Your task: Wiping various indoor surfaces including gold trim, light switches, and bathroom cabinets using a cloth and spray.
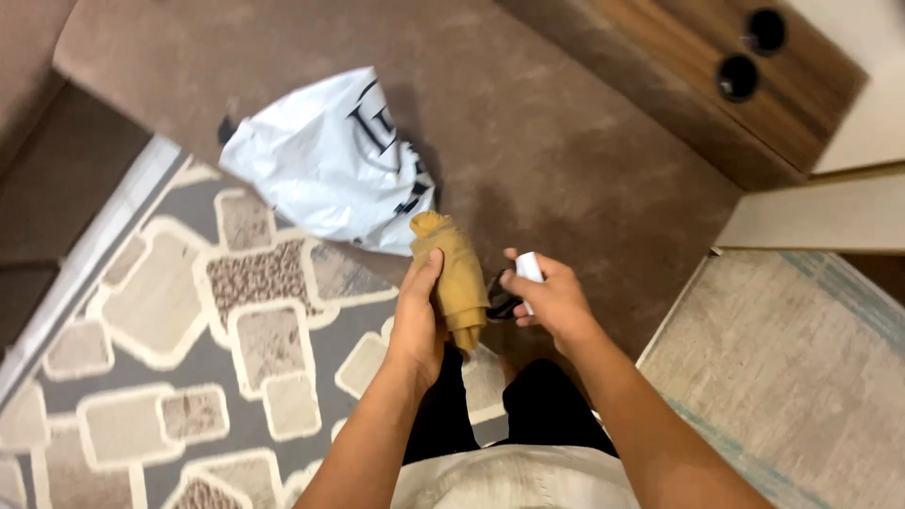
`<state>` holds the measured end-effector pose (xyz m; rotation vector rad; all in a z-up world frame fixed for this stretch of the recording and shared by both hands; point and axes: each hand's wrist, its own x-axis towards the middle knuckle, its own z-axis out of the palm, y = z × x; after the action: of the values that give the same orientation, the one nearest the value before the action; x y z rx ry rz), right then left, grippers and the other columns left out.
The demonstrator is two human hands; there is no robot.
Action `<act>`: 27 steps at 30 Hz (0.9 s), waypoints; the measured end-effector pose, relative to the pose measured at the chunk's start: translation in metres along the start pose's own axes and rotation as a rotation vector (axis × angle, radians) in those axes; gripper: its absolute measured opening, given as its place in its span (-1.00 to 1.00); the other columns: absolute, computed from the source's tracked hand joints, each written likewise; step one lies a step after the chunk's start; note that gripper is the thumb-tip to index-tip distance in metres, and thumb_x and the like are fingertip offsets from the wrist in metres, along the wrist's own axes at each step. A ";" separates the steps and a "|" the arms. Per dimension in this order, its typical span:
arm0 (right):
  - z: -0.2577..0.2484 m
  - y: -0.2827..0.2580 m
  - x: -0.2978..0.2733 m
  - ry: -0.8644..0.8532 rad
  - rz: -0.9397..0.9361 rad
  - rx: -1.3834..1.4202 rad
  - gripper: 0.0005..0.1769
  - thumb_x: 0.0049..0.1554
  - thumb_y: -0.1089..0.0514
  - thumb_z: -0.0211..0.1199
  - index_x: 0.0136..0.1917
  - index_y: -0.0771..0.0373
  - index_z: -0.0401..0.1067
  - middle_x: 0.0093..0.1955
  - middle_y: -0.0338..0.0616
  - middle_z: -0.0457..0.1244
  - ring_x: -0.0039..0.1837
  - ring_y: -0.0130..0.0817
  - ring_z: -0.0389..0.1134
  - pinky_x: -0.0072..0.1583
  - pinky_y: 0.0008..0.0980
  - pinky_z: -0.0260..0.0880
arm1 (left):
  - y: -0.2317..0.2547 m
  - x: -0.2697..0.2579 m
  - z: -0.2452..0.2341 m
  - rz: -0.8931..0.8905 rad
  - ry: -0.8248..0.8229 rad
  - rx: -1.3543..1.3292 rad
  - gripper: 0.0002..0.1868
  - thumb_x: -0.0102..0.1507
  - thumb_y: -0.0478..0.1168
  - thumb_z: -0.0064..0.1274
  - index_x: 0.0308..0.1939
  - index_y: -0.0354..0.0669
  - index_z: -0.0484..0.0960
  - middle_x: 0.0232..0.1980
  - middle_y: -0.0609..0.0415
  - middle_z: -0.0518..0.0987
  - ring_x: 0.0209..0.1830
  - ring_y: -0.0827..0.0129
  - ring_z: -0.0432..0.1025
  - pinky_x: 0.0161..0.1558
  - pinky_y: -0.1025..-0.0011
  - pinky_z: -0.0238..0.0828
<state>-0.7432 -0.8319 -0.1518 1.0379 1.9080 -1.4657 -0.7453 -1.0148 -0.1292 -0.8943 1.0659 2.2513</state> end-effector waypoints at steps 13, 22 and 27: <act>-0.079 -0.065 -0.081 -0.487 -0.348 0.407 -0.10 0.03 0.36 0.30 0.59 0.16 0.09 0.44 -0.05 0.20 0.17 -0.35 0.38 0.17 -0.31 0.45 | 0.029 -0.010 0.065 -0.081 -0.235 0.076 -0.42 0.31 0.12 -0.16 0.24 -0.19 0.50 0.15 0.00 0.62 0.18 0.20 0.48 0.26 0.20 0.31; -0.105 -0.040 -0.106 -0.315 -0.874 0.243 -0.16 0.13 0.39 0.30 0.62 0.20 0.11 0.55 -0.09 0.15 0.36 -0.47 0.30 0.31 -0.37 0.43 | 0.021 -0.040 0.114 -0.071 -0.333 0.009 -0.49 0.31 0.07 -0.09 0.19 -0.17 0.53 0.09 0.00 0.61 0.08 0.18 0.50 0.14 0.20 0.41; -0.143 -0.032 -0.122 -0.275 -0.815 0.182 -0.04 0.10 0.35 0.36 0.68 0.03 0.08 0.43 0.00 0.23 0.22 -0.43 0.34 0.25 -0.35 0.45 | 0.002 -0.057 0.141 -0.040 -0.423 -0.023 -0.52 0.33 0.04 -0.11 0.15 -0.23 0.54 0.05 -0.05 0.62 0.02 0.13 0.52 0.11 0.15 0.44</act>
<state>-0.6926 -0.7308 0.0013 0.0580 2.1112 -2.1046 -0.7581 -0.9114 -0.0188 -0.4113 0.8207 2.2829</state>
